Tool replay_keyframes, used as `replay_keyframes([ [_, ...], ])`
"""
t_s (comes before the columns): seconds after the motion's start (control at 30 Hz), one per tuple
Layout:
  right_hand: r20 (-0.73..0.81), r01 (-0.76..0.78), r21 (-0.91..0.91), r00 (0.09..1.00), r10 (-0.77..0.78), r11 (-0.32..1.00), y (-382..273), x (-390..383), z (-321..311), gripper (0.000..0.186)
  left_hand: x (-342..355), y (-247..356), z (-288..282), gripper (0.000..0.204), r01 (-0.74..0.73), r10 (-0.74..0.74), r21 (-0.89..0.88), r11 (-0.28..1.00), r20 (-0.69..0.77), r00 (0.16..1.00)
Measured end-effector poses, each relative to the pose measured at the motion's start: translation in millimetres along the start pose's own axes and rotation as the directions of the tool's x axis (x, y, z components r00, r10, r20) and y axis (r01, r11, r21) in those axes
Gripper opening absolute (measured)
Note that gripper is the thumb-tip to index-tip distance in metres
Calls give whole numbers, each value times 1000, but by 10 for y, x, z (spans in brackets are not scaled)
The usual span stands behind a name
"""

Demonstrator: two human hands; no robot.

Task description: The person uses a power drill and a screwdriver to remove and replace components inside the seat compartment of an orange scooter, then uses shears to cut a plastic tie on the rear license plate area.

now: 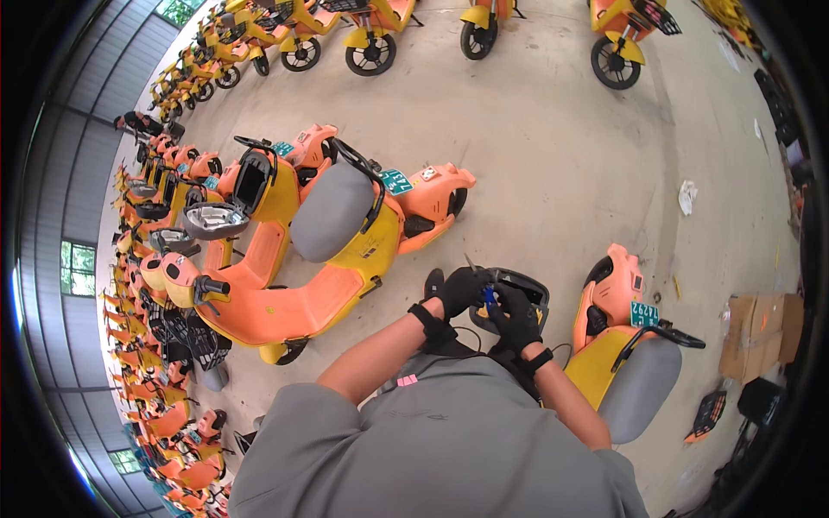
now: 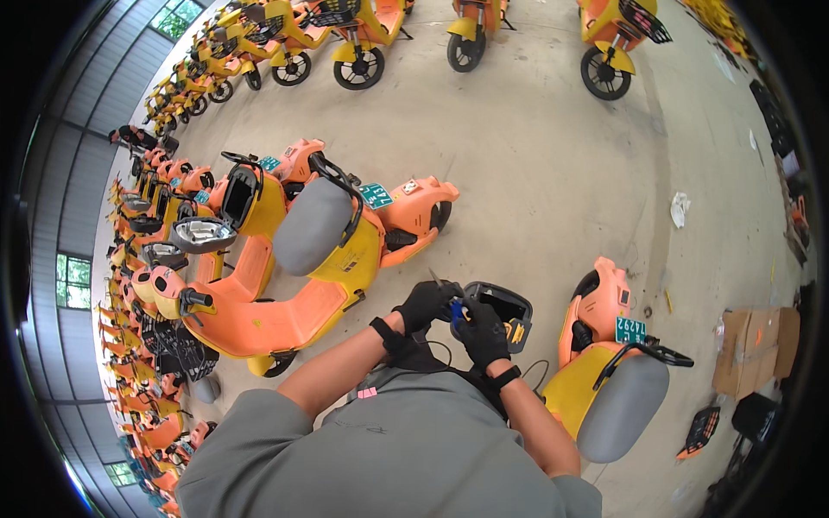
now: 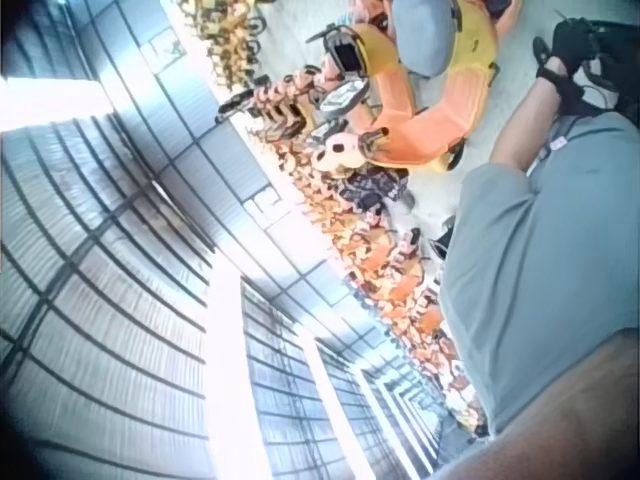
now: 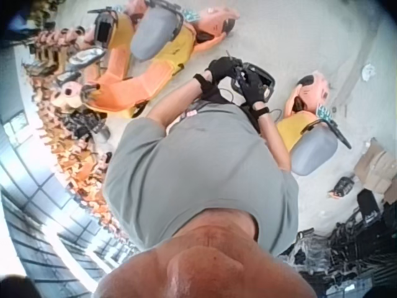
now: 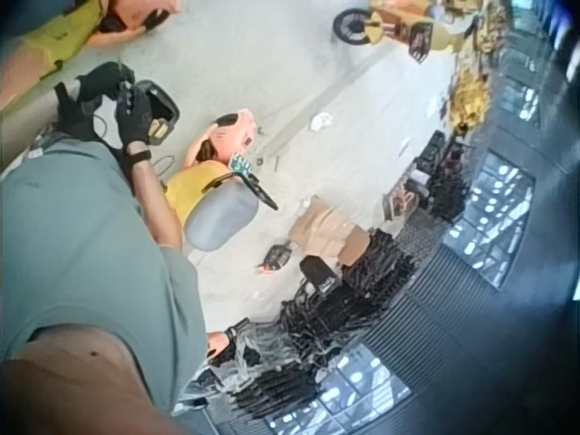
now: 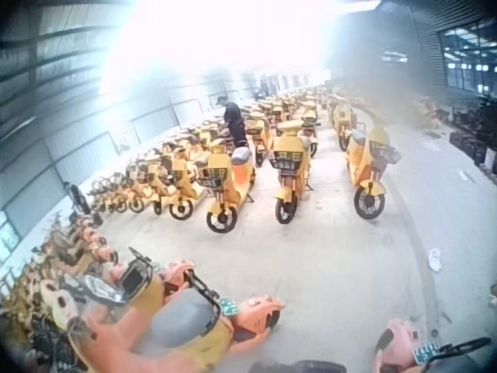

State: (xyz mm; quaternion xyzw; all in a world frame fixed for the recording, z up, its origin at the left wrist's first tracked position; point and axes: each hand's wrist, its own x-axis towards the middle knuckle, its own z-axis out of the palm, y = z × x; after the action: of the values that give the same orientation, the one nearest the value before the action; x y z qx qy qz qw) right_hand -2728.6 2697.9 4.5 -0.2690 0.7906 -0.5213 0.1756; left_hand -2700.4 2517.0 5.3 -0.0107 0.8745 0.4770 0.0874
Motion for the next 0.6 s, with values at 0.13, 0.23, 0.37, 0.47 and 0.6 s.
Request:
replay_keyframes([
  [0.13, 2, -26, -29, 1000, 26, 999, -67, 245, 72, 36, 191, -182, -334, 26, 87, -67, -149, 985, 138, 988],
  [0.23, 27, -101, -50, 994, 102, 994, -157, 498, 299, 42, 364, -637, -545, 21, -191, 217, -162, 968, 164, 962],
  [0.37, 118, -340, 0, 934, 338, 940, -509, 883, 645, 60, 517, -687, -1085, 24, 619, -324, -576, 534, 537, 779],
  [0.47, 173, -381, -95, 904, 392, 920, -699, 1198, 865, 63, 604, -747, -1476, 27, 594, -306, -464, 657, 557, 772],
  [0.6, 191, -456, 278, 889, 417, 845, -511, 1491, 1103, 58, 703, -712, -2007, 29, 580, -263, -580, 572, 541, 799],
])
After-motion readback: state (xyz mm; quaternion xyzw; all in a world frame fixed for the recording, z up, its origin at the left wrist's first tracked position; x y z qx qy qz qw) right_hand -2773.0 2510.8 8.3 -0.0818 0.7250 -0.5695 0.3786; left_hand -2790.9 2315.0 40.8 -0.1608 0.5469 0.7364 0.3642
